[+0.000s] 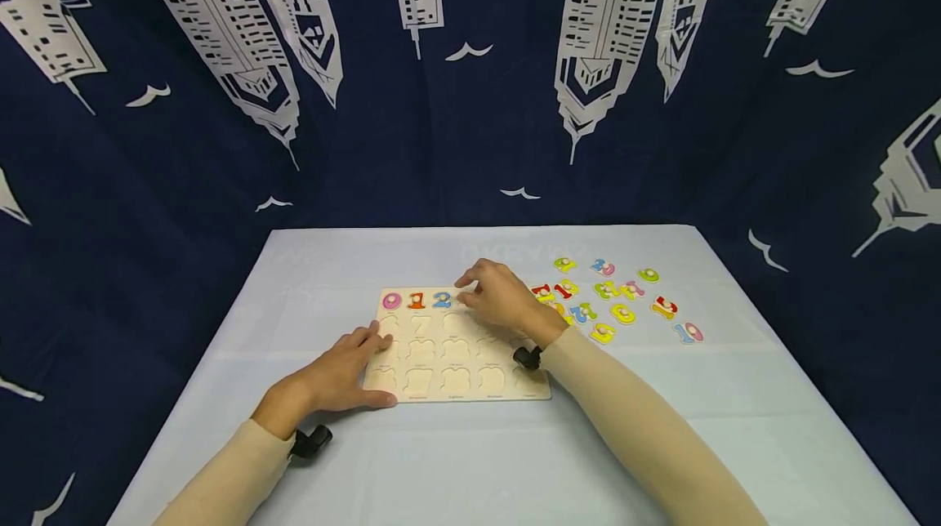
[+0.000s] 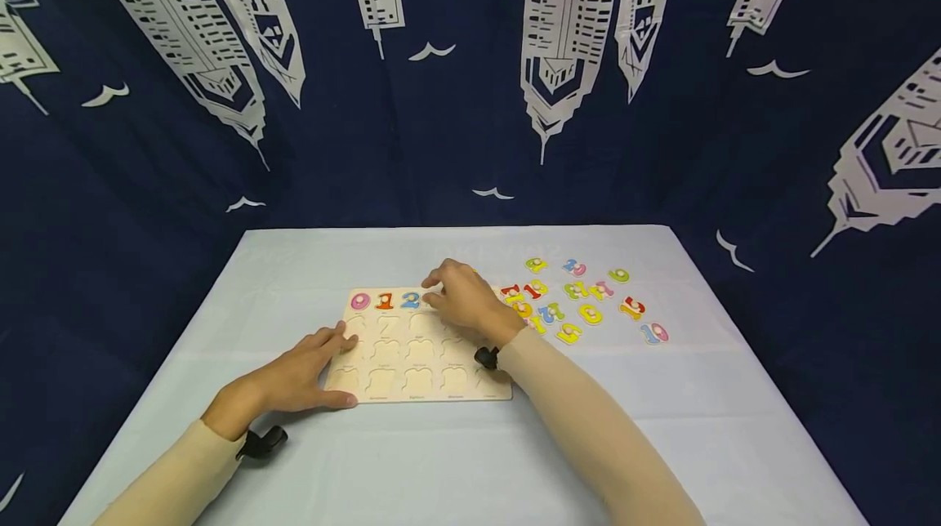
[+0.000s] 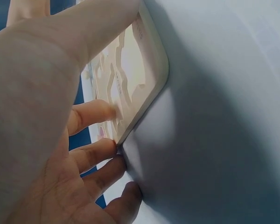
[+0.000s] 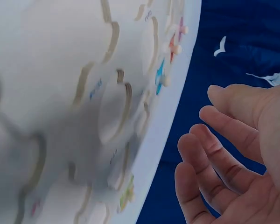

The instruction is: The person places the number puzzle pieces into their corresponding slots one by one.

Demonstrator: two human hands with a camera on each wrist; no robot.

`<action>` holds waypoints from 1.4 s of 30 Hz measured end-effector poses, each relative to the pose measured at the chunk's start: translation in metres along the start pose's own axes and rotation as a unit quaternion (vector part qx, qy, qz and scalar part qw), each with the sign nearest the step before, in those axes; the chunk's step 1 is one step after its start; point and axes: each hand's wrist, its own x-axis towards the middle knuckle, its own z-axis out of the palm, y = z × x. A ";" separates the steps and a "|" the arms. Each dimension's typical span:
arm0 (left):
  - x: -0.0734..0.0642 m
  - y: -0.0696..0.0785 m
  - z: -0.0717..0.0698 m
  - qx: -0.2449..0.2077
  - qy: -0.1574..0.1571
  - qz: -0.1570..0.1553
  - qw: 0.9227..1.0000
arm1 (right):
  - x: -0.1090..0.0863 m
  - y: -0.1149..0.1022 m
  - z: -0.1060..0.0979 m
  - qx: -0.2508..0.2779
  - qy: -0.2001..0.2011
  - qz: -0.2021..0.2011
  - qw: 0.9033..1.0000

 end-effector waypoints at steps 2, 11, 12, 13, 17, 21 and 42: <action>0.000 0.000 0.001 0.000 -0.002 -0.004 1.000 | -0.006 0.002 -0.006 -0.005 0.005 -0.006 1.000; 0.001 0.000 0.001 0.001 -0.003 -0.006 1.000 | -0.043 0.023 -0.036 -0.028 0.027 -0.025 0.999; 0.001 0.000 0.002 0.002 -0.003 -0.005 1.000 | -0.048 0.026 -0.039 -0.028 0.027 -0.024 0.999; 0.001 0.000 0.002 0.004 -0.002 -0.004 1.000 | -0.054 0.030 -0.042 -0.026 0.029 -0.022 0.999; 0.000 -0.001 0.003 -0.002 0.003 0.001 1.000 | -0.073 0.043 -0.052 -0.020 0.034 -0.015 0.999; -0.001 -0.002 0.002 -0.003 0.005 0.005 1.000 | -0.095 0.058 -0.060 -0.024 0.033 -0.004 0.999; 0.000 -0.004 0.002 0.000 0.001 0.010 1.000 | -0.185 0.102 -0.082 -0.005 -0.050 -0.017 0.999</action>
